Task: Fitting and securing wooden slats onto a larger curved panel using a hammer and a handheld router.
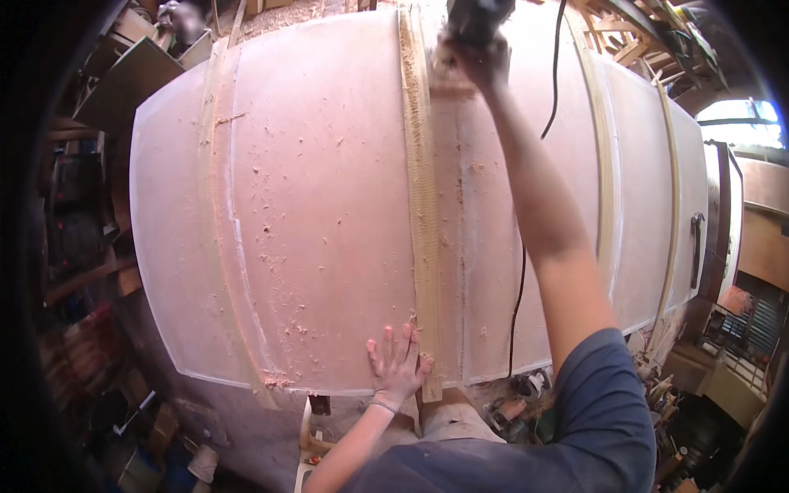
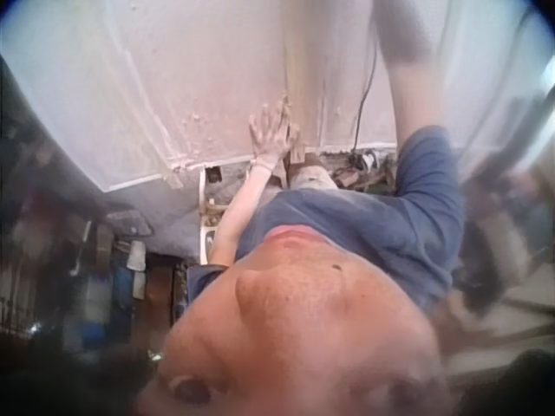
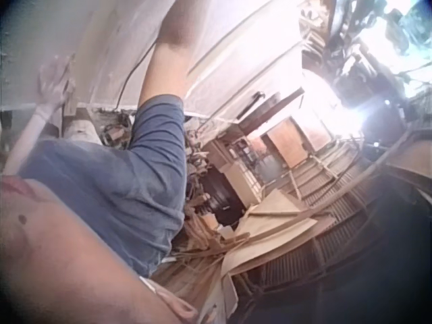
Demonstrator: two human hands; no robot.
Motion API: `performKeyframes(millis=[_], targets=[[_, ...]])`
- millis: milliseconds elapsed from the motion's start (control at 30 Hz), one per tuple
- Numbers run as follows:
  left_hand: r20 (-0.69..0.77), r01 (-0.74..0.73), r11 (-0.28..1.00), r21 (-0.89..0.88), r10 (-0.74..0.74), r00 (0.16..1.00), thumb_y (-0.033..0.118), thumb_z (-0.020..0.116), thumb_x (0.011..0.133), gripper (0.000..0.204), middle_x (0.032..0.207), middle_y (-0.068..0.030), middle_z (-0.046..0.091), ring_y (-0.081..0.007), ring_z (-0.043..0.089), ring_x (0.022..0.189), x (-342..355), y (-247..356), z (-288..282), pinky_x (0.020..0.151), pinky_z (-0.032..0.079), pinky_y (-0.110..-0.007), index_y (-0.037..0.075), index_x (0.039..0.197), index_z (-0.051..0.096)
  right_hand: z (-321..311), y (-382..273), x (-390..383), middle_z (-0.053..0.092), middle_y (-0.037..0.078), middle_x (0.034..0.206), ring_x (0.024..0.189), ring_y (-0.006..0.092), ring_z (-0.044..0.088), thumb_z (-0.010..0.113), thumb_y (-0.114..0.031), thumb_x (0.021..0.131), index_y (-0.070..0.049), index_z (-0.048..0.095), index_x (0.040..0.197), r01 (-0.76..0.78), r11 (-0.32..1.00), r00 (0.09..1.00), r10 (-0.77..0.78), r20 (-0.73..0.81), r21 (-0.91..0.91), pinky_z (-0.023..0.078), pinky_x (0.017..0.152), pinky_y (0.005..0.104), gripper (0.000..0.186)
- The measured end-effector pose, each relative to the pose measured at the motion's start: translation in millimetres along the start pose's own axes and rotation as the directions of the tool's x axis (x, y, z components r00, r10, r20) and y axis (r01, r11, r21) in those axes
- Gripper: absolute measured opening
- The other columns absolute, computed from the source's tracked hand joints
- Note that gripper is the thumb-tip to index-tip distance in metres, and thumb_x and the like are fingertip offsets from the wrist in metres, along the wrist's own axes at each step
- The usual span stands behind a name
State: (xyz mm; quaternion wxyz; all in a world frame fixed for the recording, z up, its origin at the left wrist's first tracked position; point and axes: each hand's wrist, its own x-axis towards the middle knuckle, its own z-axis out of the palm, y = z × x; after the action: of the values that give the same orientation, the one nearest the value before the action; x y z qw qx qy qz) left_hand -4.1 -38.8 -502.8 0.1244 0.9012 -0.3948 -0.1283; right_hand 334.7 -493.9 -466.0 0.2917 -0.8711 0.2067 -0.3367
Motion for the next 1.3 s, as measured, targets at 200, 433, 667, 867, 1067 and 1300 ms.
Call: performKeyframes(millis=[200, 433, 667, 867, 1067, 1300], targets=[[0.014, 0.034, 0.999, -0.037, -0.033, 0.999, 0.052, 0.044, 0.095, 0.063, 0.159, -0.0001, 0.027, -0.0301, 0.016, 0.149, -2.5, 1.2, 6.5, 0.115, 0.009, -0.061, 0.015, 0.146, 0.043, -51.9, -50.6, -129.0, 0.068, 0.005, 0.098, 0.087, 0.0143, 0.065, 0.073, -0.015, 0.078, -0.006, 0.063, 0.108, -0.289, 0.838, 0.956, 0.222, 0.194, 0.463, 0.055, 0.071, 0.0330, 0.033], [0.029, 0.050, 0.999, -0.021, -0.049, 0.998, 0.049, 0.045, 0.095, 0.062, 0.158, -0.0020, 0.030, -0.0324, 0.017, 0.148, -0.6, 1.5, -2.3, 0.115, 0.008, -0.061, 0.012, 0.144, 0.046, -125.4, -92.7, -280.9, 0.060, 0.010, 0.112, 0.104, 0.0243, 0.056, 0.079, -0.024, 0.071, -0.005, 0.056, 0.115, -0.059, 0.997, 0.972, 0.046, 0.232, 0.050, 0.048, 0.090, 0.0394, 0.053], [0.011, 0.054, 0.998, -0.042, -0.054, 0.998, 0.048, 0.046, 0.095, 0.062, 0.158, -0.0036, 0.030, -0.0338, 0.016, 0.148, -2.0, 0.7, 2.5, 0.116, 0.007, -0.061, 0.010, 0.144, 0.046, -142.5, -116.1, -345.7, 0.056, 0.012, 0.114, 0.110, 0.0230, 0.055, 0.080, -0.027, 0.068, -0.003, 0.048, 0.121, -0.194, 0.918, 0.977, 0.151, 0.149, 0.346, 0.046, 0.097, 0.0369, 0.066], [0.027, 0.048, 0.998, -0.039, -0.047, 0.999, 0.049, 0.047, 0.094, 0.063, 0.158, -0.0036, 0.030, -0.0336, 0.016, 0.148, -3.7, 2.0, 5.6, 0.116, 0.004, -0.060, 0.010, 0.144, 0.046, -92.9, -49.0, -272.5, 0.061, 0.005, 0.114, 0.109, 0.0215, 0.058, 0.080, -0.024, 0.072, -0.011, 0.056, 0.121, -0.127, 0.958, 0.990, 0.106, 0.093, 0.258, 0.044, 0.097, 0.0372, 0.055], [0.045, 0.058, 0.998, -0.021, -0.058, 0.997, 0.051, 0.046, 0.095, 0.065, 0.159, -0.0032, 0.029, -0.0338, 0.015, 0.149, -5.5, -0.3, 2.8, 0.116, 0.005, -0.060, 0.012, 0.146, 0.043, -32.9, -46.1, -114.1, 0.070, 0.006, 0.073, 0.064, 0.0191, 0.069, 0.078, -0.030, 0.072, -0.008, 0.067, 0.093, 0.071, 0.990, 0.991, -0.056, -0.125, 0.118, 0.058, 0.060, 0.0347, 0.033], [0.006, 0.027, 0.999, 0.017, -0.027, 1.000, 0.051, 0.046, 0.095, 0.066, 0.159, -0.0026, 0.028, -0.0340, 0.016, 0.148, -4.1, 1.3, 8.1, 0.116, 0.006, -0.060, 0.013, 0.149, 0.039, -3.8, -21.1, -27.2, 0.070, 0.004, 0.076, 0.063, 0.0127, 0.066, 0.076, -0.016, 0.077, -0.002, 0.070, 0.093, -0.280, 0.913, 0.957, 0.241, 0.161, 0.296, 0.054, 0.053, 0.0303, 0.022]])
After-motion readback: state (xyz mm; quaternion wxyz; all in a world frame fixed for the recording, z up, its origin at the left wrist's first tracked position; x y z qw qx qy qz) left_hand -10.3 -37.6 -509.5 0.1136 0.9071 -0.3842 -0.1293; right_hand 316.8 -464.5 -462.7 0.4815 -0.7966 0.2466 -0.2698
